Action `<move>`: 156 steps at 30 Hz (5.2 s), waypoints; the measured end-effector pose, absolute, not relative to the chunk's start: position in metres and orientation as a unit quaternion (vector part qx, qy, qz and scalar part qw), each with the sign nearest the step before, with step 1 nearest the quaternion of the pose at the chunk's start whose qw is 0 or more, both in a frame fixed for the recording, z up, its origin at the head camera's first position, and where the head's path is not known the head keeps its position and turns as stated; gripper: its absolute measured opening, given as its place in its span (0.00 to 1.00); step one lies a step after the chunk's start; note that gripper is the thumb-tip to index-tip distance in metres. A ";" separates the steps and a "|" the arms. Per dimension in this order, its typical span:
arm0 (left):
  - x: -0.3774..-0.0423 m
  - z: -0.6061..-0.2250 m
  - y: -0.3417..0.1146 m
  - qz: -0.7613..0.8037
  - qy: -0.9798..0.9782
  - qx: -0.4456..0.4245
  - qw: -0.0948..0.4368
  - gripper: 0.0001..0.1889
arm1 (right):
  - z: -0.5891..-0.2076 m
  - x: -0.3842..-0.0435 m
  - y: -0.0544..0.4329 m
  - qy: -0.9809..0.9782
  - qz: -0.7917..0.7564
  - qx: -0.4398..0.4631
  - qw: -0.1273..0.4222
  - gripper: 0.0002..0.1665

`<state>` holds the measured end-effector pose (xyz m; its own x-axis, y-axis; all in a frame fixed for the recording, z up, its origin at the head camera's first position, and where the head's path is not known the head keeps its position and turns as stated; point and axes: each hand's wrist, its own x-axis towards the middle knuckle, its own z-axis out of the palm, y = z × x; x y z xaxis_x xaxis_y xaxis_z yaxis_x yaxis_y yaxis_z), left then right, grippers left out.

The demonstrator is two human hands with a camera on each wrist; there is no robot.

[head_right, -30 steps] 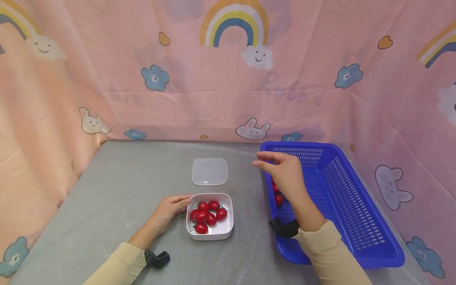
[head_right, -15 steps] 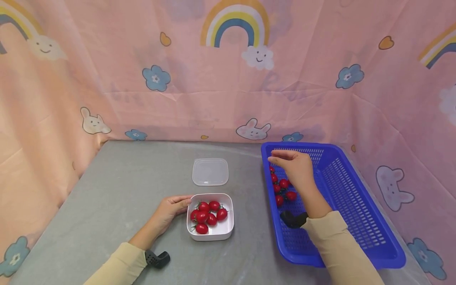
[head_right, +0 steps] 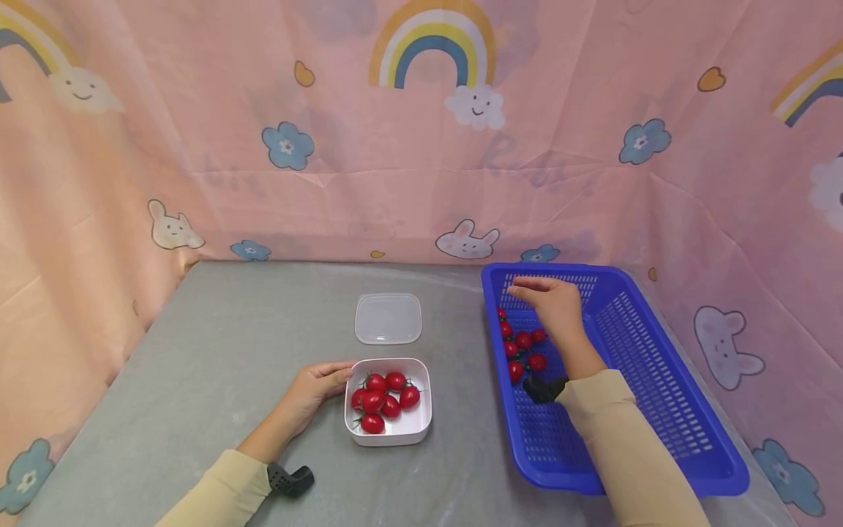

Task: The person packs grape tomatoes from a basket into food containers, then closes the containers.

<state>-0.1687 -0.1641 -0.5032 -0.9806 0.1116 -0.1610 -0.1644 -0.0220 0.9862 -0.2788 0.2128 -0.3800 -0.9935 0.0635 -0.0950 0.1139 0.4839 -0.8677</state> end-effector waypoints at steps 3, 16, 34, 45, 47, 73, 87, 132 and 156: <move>-0.169 -0.503 -0.165 0.714 0.694 -0.017 0.096 0.20 | -0.386 -0.285 0.217 0.844 -0.533 0.048 0.038 0.37; -0.170 -0.505 -0.165 0.719 0.688 -0.013 0.096 0.21 | -0.420 -0.304 0.223 0.856 -0.506 0.034 0.098 0.35; -0.170 -0.504 -0.164 0.712 0.695 -0.028 0.097 0.20 | -0.435 -0.315 0.217 0.862 -0.485 0.051 0.137 0.33; -0.169 -0.503 -0.164 0.709 0.698 -0.027 0.095 0.20 | -0.444 -0.321 0.212 0.881 -0.462 0.041 0.094 0.25; -0.169 -0.503 -0.165 0.711 0.697 -0.029 0.095 0.20 | -0.445 -0.321 0.211 0.880 -0.465 0.041 0.091 0.25; -0.168 -0.505 -0.163 0.720 0.687 -0.023 0.097 0.21 | -0.416 -0.320 0.211 0.845 -0.516 0.104 0.095 0.33; -0.169 -0.504 -0.163 0.708 0.698 -0.036 0.097 0.20 | -0.376 -0.290 0.196 0.852 -0.513 0.080 0.073 0.36; -0.169 -0.506 -0.160 0.718 0.689 -0.032 0.096 0.20 | -0.353 -0.167 0.102 0.808 -0.583 -0.006 0.091 0.21; -0.168 -0.505 -0.163 0.714 0.693 -0.032 0.095 0.20 | -0.437 -0.166 0.034 0.770 -0.632 -0.010 0.092 0.13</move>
<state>-0.1684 -0.1628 -0.5049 -0.9800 0.0904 -0.1773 -0.1800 -0.0218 0.9834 -0.1655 0.0343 -0.4367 -0.9830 -0.1310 -0.1288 0.1008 0.2018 -0.9742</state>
